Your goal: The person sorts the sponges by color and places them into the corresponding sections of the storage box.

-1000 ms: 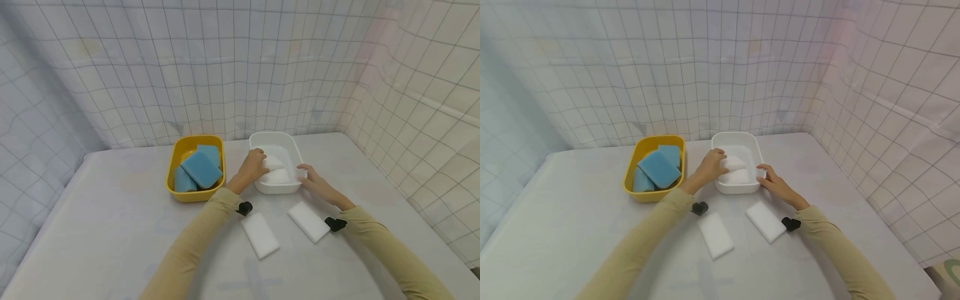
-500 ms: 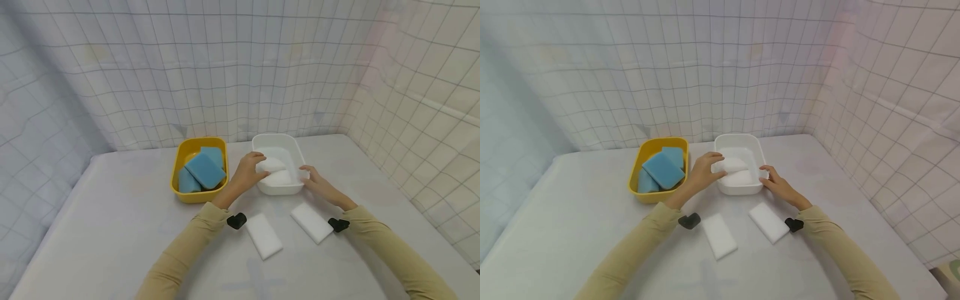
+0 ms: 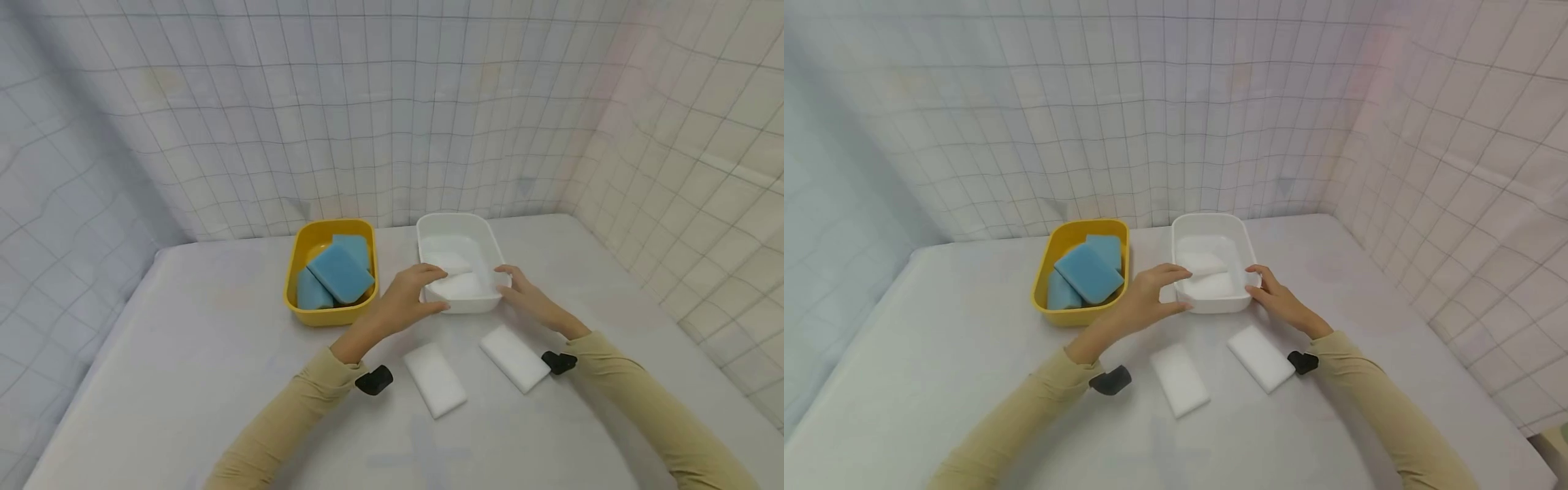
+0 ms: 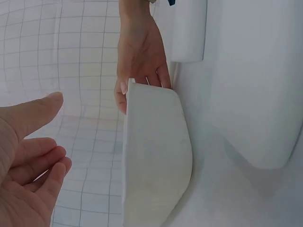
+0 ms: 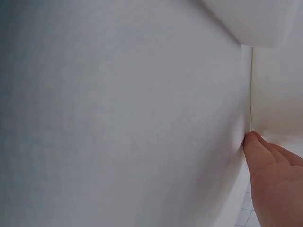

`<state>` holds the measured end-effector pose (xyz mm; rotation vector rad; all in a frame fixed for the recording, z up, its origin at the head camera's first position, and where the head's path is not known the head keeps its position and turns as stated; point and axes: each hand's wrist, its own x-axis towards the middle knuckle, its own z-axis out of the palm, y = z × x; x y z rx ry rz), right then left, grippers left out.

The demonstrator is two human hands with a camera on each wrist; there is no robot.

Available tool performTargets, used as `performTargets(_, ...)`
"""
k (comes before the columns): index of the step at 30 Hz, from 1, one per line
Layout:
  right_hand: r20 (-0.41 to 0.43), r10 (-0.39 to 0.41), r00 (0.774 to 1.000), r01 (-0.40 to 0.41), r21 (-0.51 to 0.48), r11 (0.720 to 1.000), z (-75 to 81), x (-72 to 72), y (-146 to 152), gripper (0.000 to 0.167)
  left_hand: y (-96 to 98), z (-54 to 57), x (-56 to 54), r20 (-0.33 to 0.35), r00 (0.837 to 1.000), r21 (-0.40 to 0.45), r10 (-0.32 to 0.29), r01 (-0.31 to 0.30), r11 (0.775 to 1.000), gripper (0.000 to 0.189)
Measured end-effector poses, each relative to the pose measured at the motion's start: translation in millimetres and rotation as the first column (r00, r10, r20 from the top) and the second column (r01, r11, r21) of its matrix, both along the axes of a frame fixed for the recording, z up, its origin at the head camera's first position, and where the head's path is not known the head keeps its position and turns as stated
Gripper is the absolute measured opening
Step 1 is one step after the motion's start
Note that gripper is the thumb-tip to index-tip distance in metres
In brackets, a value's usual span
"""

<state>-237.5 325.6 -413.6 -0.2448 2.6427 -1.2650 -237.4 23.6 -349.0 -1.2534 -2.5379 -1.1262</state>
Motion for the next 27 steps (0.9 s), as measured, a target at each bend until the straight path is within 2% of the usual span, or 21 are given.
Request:
performTargets(3, 0.005, 0.007, 1.0, -0.007, -0.01, 1.0, 2.5, 0.4, 2, 0.051, -4.1, 0.5, 9.4, 0.016, 0.999, -0.01, -0.045, 0.045, 0.999, 0.052)
performTargets(7, 0.007, 0.014, 1.0, -0.014, -0.017, 1.0, 1.8, 1.4, 3, 0.052, -9.3, -2.6, 18.4, 0.077, 0.995, -0.04, -0.062, 0.065, 0.997, 0.053)
performTargets(12, 0.015, 0.02, 1.0, -0.02, -0.012, 1.0, 4.1, 1.9, 2, 0.052, -15.5, -13.9, 19.3, 0.152, 0.984, -0.048, -0.098, 0.106, 0.993, 0.053)
performTargets(17, 0.022, 0.011, 1.0, -0.011, 0.01, 1.0, 6.6, -1.5, -3, 0.051, -24.0, -29.1, 14.2, 0.266, 0.95, -0.097, -0.166, 0.197, 0.976, 0.054)
performTargets(23, 0.016, 0.024, 1.0, -0.024, 0.006, 1.0, 5.2, -6.4, -9, 0.053, -34.9, -36.7, 10.0, 0.335, 0.922, -0.173, -0.195, 0.264, 0.949, 0.056)
performTargets(27, 0.011, -0.008, 1.0, 0.008, 0.026, 1.0, 3.7, -2.4, -1, 0.052, -30.5, -42.2, 5.3, 0.396, 0.884, -0.179, -0.249, 0.34, 0.923, 0.056)
